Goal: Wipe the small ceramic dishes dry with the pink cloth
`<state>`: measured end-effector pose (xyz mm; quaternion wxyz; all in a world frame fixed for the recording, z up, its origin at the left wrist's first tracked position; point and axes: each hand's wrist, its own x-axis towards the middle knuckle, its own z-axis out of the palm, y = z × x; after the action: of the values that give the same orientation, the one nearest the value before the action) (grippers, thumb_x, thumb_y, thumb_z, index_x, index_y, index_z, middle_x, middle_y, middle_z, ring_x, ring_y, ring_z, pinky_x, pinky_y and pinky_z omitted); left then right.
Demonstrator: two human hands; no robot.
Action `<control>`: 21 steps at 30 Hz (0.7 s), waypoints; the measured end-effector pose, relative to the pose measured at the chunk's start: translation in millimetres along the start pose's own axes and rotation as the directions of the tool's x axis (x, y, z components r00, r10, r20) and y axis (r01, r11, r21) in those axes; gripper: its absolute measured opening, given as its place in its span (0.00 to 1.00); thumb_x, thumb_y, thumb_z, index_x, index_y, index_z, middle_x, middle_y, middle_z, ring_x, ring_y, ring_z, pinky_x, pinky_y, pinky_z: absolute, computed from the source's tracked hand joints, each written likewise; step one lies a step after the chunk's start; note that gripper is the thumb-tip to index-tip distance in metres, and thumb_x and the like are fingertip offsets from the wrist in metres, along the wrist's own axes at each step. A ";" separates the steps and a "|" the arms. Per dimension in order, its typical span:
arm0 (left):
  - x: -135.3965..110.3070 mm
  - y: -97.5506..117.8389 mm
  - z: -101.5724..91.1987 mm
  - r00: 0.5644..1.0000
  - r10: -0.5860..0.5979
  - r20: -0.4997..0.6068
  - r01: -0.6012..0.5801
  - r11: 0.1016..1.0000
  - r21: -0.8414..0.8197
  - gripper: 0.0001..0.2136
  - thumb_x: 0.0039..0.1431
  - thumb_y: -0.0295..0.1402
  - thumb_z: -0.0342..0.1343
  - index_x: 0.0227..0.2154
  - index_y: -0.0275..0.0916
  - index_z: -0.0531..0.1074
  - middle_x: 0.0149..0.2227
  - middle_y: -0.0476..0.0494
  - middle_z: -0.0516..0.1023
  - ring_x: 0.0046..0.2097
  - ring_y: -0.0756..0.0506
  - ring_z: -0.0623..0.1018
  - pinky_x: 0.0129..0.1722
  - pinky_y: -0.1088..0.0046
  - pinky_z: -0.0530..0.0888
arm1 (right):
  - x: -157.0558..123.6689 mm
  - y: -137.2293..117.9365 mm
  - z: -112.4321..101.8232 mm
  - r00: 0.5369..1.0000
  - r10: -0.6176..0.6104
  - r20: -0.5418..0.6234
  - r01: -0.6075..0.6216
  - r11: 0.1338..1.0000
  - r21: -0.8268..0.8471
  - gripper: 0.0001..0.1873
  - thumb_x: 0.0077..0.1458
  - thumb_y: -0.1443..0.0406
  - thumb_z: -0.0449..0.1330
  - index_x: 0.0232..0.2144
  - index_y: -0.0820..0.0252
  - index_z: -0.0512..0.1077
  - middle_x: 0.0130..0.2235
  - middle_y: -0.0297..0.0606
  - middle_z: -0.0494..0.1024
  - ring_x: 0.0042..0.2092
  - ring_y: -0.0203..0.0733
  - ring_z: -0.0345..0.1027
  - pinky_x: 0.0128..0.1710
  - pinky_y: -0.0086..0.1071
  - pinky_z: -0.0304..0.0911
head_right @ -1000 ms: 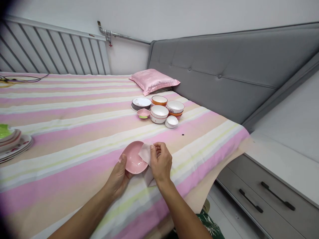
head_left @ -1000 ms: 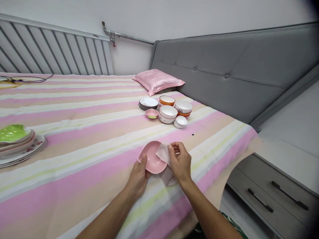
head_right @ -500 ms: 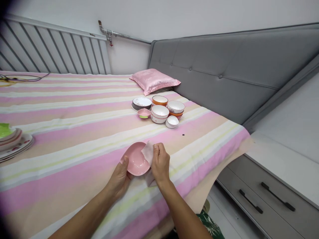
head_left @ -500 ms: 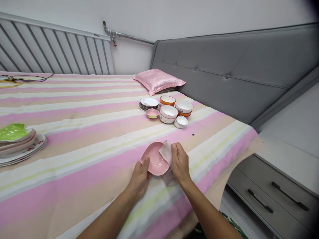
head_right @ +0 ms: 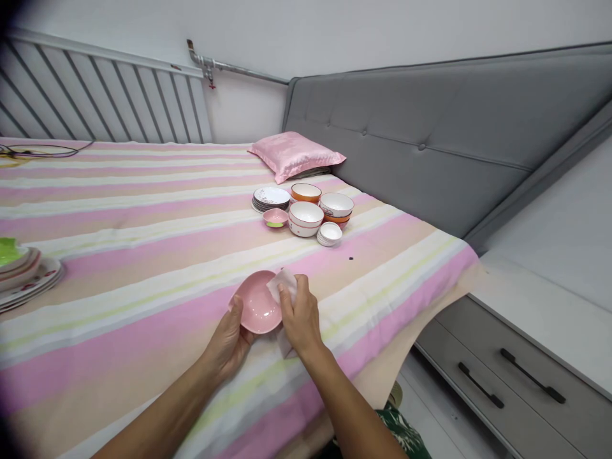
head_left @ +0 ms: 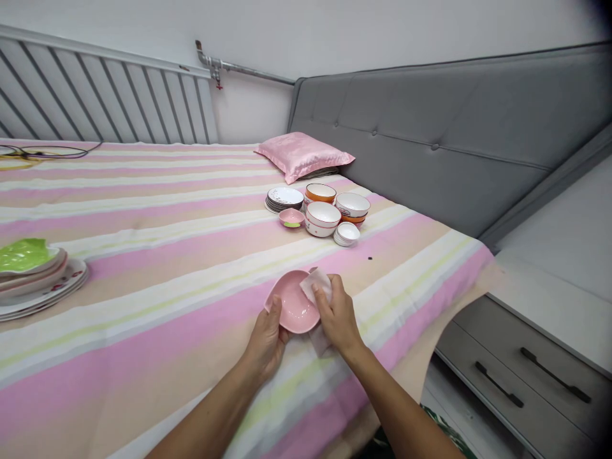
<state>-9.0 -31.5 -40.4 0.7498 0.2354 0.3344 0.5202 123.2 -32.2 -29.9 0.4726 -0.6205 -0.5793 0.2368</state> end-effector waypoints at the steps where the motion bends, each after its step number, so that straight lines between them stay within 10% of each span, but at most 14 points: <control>1: -0.5 -0.3 0.3 1.000 0.001 0.006 -0.001 1.000 0.007 0.21 0.52 0.43 0.54 0.46 0.35 0.68 0.45 0.37 0.75 0.48 0.42 0.72 0.47 0.69 0.70 | 0.3 0.3 -0.6 1.000 0.009 -0.004 -0.009 1.000 -0.018 0.10 0.56 0.57 0.47 0.36 0.56 0.60 0.27 0.31 0.69 0.28 0.39 0.63 0.27 0.29 0.54; 11: -1.5 -1.3 -0.5 1.000 0.015 0.003 -0.015 1.000 0.004 0.22 0.51 0.42 0.55 0.47 0.36 0.68 0.44 0.38 0.75 0.48 0.42 0.73 0.47 0.69 0.70 | 6.9 7.0 -0.8 0.998 0.019 -0.061 -0.017 0.999 0.032 0.14 0.58 0.57 0.43 0.24 0.55 0.55 0.20 0.26 0.57 0.23 0.35 0.54 0.25 0.28 0.50; 21: 2.6 4.4 -2.0 1.000 0.006 -0.016 -0.007 0.999 -0.042 0.21 0.52 0.44 0.52 0.45 0.34 0.68 0.46 0.36 0.74 0.48 0.40 0.73 0.47 0.63 0.71 | 5.3 3.0 -0.2 0.994 0.006 0.113 -0.034 0.969 0.244 0.13 0.56 0.60 0.47 0.40 0.58 0.63 0.35 0.34 0.71 0.36 0.39 0.64 0.36 0.31 0.57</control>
<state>-12.6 -27.5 -39.3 0.7502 0.2165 0.3284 0.5315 126.1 -26.9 -31.0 0.5100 -0.5490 -0.5649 0.3456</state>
